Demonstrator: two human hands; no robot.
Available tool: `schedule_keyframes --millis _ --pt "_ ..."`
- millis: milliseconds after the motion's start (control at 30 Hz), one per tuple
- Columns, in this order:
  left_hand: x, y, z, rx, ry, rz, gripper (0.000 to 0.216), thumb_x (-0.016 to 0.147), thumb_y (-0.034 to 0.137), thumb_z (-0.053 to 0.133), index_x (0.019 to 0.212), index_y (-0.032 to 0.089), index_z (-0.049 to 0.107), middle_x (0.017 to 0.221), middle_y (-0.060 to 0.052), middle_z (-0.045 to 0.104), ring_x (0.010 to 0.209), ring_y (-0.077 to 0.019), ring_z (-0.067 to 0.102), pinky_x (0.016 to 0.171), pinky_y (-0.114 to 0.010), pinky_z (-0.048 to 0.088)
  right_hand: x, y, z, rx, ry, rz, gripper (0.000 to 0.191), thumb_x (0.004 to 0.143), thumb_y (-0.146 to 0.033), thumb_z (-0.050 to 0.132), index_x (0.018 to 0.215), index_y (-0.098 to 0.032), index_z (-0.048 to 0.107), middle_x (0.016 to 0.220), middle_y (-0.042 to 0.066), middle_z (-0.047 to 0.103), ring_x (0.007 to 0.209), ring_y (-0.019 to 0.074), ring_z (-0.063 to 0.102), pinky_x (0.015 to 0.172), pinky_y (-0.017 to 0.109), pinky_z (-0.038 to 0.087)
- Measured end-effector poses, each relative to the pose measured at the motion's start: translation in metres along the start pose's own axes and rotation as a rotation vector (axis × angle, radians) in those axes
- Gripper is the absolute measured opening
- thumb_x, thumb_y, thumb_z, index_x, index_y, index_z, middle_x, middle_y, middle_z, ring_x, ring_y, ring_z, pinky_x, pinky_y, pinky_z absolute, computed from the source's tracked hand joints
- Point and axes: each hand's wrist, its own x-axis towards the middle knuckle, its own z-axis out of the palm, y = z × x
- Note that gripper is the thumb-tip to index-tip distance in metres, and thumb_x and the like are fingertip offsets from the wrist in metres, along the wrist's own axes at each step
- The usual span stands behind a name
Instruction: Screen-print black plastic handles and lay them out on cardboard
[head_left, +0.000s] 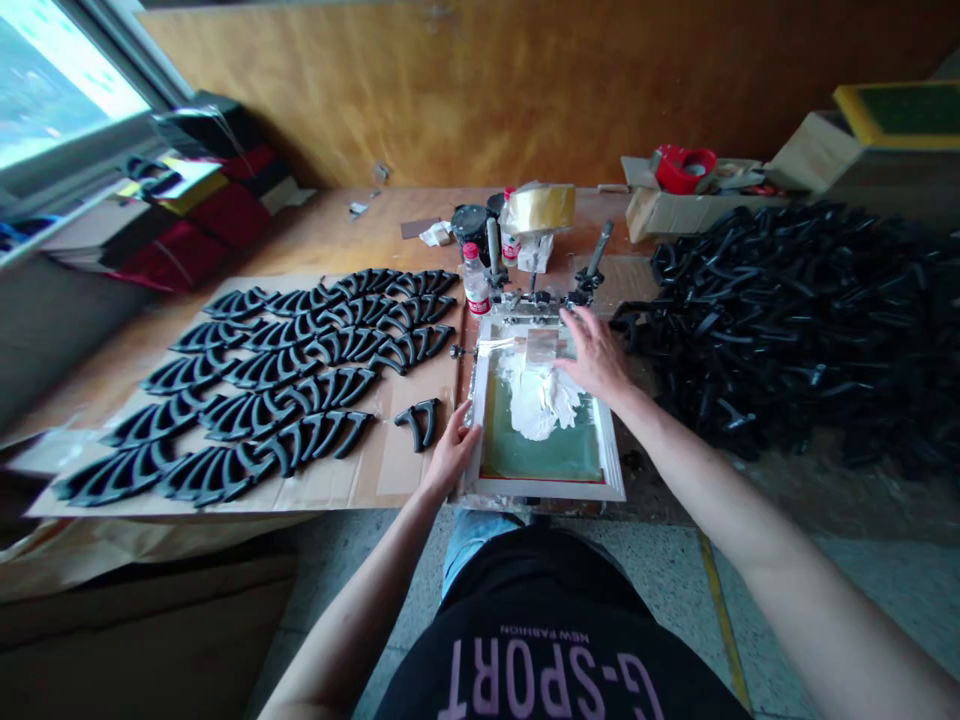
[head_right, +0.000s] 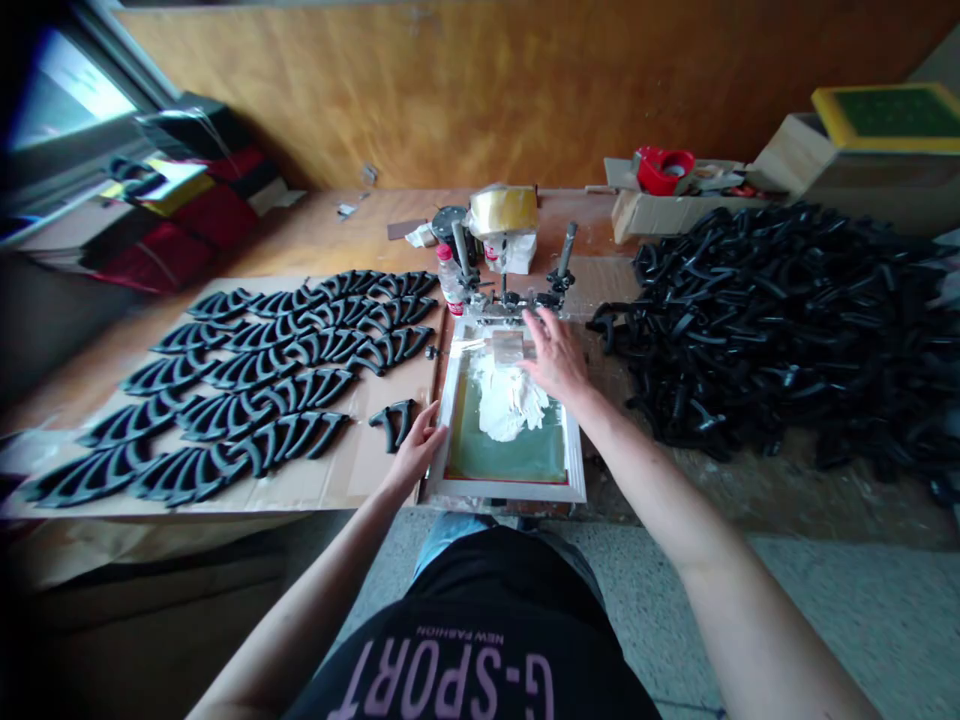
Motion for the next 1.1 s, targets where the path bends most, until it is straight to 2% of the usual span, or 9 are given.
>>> schedule_keyframes --millis 167,300,367,567,667,767,900,1000,1100 --pt "0.009 -0.009 0.002 0.027 -0.017 -0.040 0.070 0.080 0.050 0.059 0.140 0.020 0.041 0.079 0.000 0.060 0.060 -0.0112 0.054 0.052 -0.020 0.040 -0.011 -0.037 0.019 -0.084 -0.397 -0.121 0.013 0.085 -0.019 0.057 0.096 -0.017 0.064 0.095 0.009 0.067 0.089 0.0223 0.061 0.077 0.031 0.047" --pt "0.009 -0.013 -0.001 0.045 -0.022 -0.044 0.067 0.081 0.053 0.057 0.137 0.020 0.045 0.081 -0.001 0.062 0.061 -0.0110 0.055 0.051 -0.019 0.039 -0.048 -0.032 0.005 -0.035 -0.500 -0.462 0.022 0.080 -0.006 0.049 0.091 -0.017 0.064 0.091 0.006 0.067 0.086 0.0195 0.060 0.073 0.028 0.042" --pt "0.009 -0.014 -0.001 0.045 -0.004 -0.046 0.065 0.080 0.053 0.058 0.136 0.020 0.047 0.082 -0.001 0.063 0.062 -0.0116 0.056 0.052 -0.020 0.041 -0.052 -0.029 -0.005 0.014 -0.556 -0.535 0.019 0.077 -0.006 0.052 0.085 -0.019 0.063 0.087 0.003 0.067 0.081 0.0174 0.060 0.067 0.026 0.040" --pt "0.007 -0.013 0.000 -0.029 -0.009 -0.025 0.068 0.078 0.055 0.061 0.135 0.020 0.047 0.083 -0.002 0.065 0.065 -0.0135 0.059 0.055 -0.022 0.045 -0.064 -0.035 0.004 -0.011 -0.332 -0.434 0.020 0.080 -0.006 0.052 0.090 -0.016 0.065 0.089 0.007 0.067 0.086 0.0197 0.059 0.070 0.028 0.042" --pt "0.005 -0.011 0.000 -0.052 -0.017 -0.044 0.071 0.077 0.055 0.061 0.136 0.020 0.045 0.085 -0.003 0.065 0.065 -0.0136 0.060 0.055 -0.022 0.046 -0.078 -0.038 0.009 0.056 -0.354 -0.477 0.018 0.082 -0.009 0.054 0.093 -0.017 0.066 0.088 0.006 0.067 0.082 0.0188 0.060 0.069 0.028 0.044" --pt "0.002 -0.001 -0.003 -0.031 -0.023 -0.040 0.071 0.078 0.054 0.062 0.138 0.021 0.044 0.083 -0.002 0.065 0.064 -0.0134 0.059 0.055 -0.022 0.045 -0.060 -0.040 0.005 0.124 -0.309 -0.333 0.013 0.084 -0.022 0.061 0.096 -0.021 0.067 0.087 0.002 0.069 0.079 0.0176 0.063 0.068 0.027 0.046" --pt "-0.009 0.036 -0.014 -0.034 -0.014 0.040 0.071 0.079 0.054 0.062 0.139 0.021 0.045 0.079 -0.001 0.064 0.060 -0.0112 0.055 0.050 -0.019 0.039 0.006 -0.029 -0.007 0.130 -0.134 -0.099 0.048 0.082 -0.031 0.067 0.128 -0.031 0.055 0.110 0.001 0.069 0.088 0.0190 0.064 0.074 0.029 0.048" --pt "-0.017 0.078 -0.018 -0.102 0.047 0.124 0.059 0.084 0.062 0.050 0.122 0.019 0.061 0.074 -0.001 0.063 0.055 -0.0103 0.052 0.046 -0.020 0.038 0.038 0.008 -0.024 0.094 -0.008 0.111 0.053 0.086 -0.036 0.062 0.136 -0.026 0.048 0.101 0.004 0.070 0.080 0.0194 0.063 0.073 0.031 0.046" --pt "-0.012 0.125 -0.014 -0.258 0.104 0.300 0.060 0.087 0.067 0.039 0.105 0.017 0.066 0.079 -0.004 0.066 0.061 -0.0119 0.057 0.048 -0.021 0.043 0.029 0.051 -0.033 0.078 0.062 0.359 0.037 0.095 -0.032 0.043 0.123 -0.012 0.058 0.092 0.010 0.069 0.079 0.0189 0.061 0.074 0.032 0.044"
